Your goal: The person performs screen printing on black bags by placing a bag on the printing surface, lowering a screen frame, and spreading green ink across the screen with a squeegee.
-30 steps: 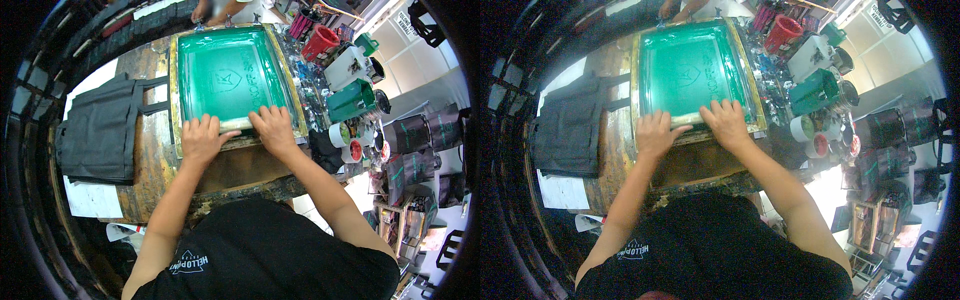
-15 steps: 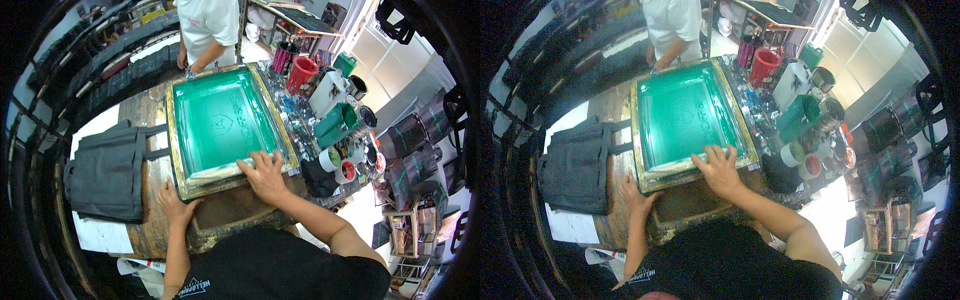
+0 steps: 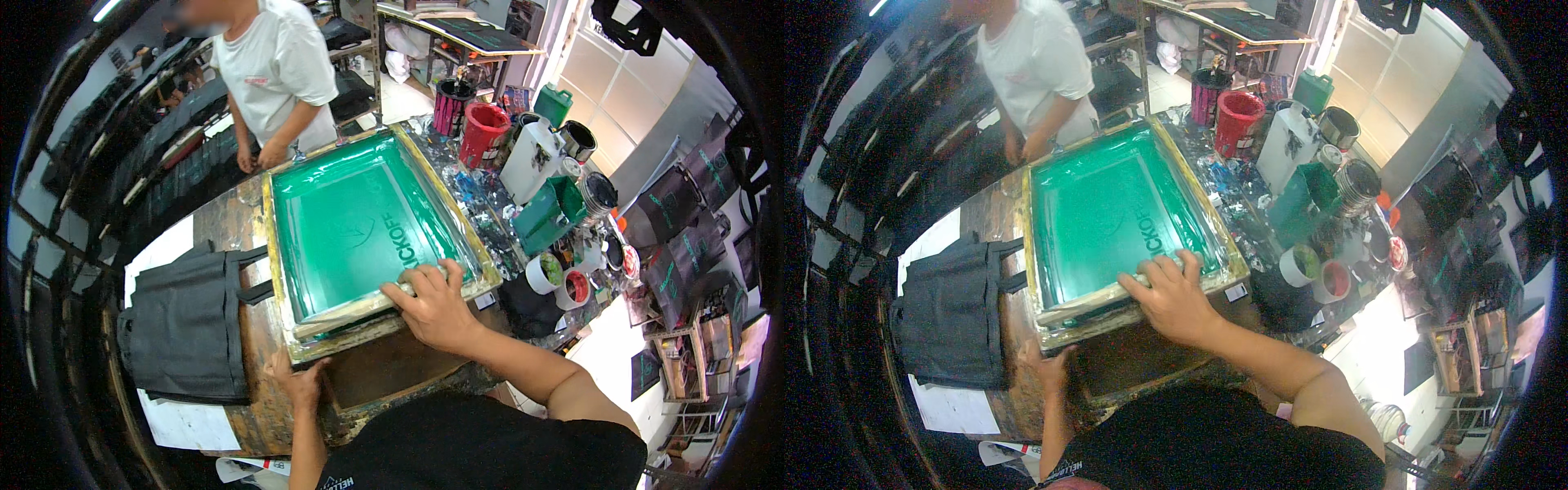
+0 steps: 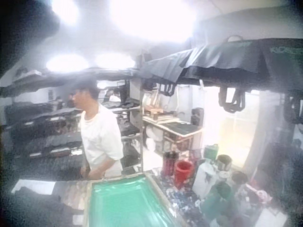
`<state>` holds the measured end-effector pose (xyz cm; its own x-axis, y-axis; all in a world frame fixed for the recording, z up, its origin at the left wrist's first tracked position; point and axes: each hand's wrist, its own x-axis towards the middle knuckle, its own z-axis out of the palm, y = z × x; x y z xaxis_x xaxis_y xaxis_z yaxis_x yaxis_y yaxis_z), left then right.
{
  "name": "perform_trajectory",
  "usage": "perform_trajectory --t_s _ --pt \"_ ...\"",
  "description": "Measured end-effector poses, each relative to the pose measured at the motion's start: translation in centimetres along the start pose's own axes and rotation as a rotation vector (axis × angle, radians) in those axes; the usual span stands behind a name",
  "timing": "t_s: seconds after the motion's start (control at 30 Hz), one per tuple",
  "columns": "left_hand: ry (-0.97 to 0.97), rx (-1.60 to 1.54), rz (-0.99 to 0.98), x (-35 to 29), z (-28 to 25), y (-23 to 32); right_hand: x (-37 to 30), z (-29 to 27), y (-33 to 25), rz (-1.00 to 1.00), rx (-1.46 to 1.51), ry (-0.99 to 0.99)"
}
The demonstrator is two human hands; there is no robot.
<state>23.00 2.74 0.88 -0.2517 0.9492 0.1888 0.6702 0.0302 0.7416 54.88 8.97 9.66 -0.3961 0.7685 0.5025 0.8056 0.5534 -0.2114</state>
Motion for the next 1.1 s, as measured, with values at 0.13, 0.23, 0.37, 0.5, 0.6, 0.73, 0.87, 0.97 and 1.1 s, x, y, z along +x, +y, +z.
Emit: perform_trajectory --t_s 0.13,0.23,0.37,0.5,0.6,0.73,0.87,0.97,1.1 --pt "0.228 -0.572 0.105 2.5 -0.6 5.4 4.8 -3.9 -0.3 -0.067 -0.063 0.156" --pt "0.318 -0.639 0.216 6.6 -1.6 10.4 10.2 -6.9 0.3 -0.121 -0.14 0.286" --pt "0.234 -0.265 0.193 9.9 -1.0 5.0 15.7 -9.7 0.6 -0.125 -0.184 0.33" --pt "0.062 0.393 0.031 7.9 1.2 2.4 18.2 -10.4 1.0 -0.164 -0.144 0.398" --pt "-0.125 0.546 -0.088 6.1 3.0 0.3 19.2 -10.7 1.2 -0.166 -0.147 0.429" --pt "-0.142 0.261 -0.148 7.3 3.8 2.6 20.3 -11.0 1.8 -0.134 -0.188 0.436" --pt "-0.13 0.215 -0.017 8.2 4.2 -0.3 20.3 -10.8 1.3 -0.152 -0.14 0.427" --pt "-0.059 0.062 0.091 10.7 2.8 -1.9 20.4 -11.1 1.3 -0.156 -0.151 0.406" --pt "-0.055 0.11 0.223 16.9 -4.7 4.7 21.7 -10.9 2.3 -0.17 -0.219 0.437"
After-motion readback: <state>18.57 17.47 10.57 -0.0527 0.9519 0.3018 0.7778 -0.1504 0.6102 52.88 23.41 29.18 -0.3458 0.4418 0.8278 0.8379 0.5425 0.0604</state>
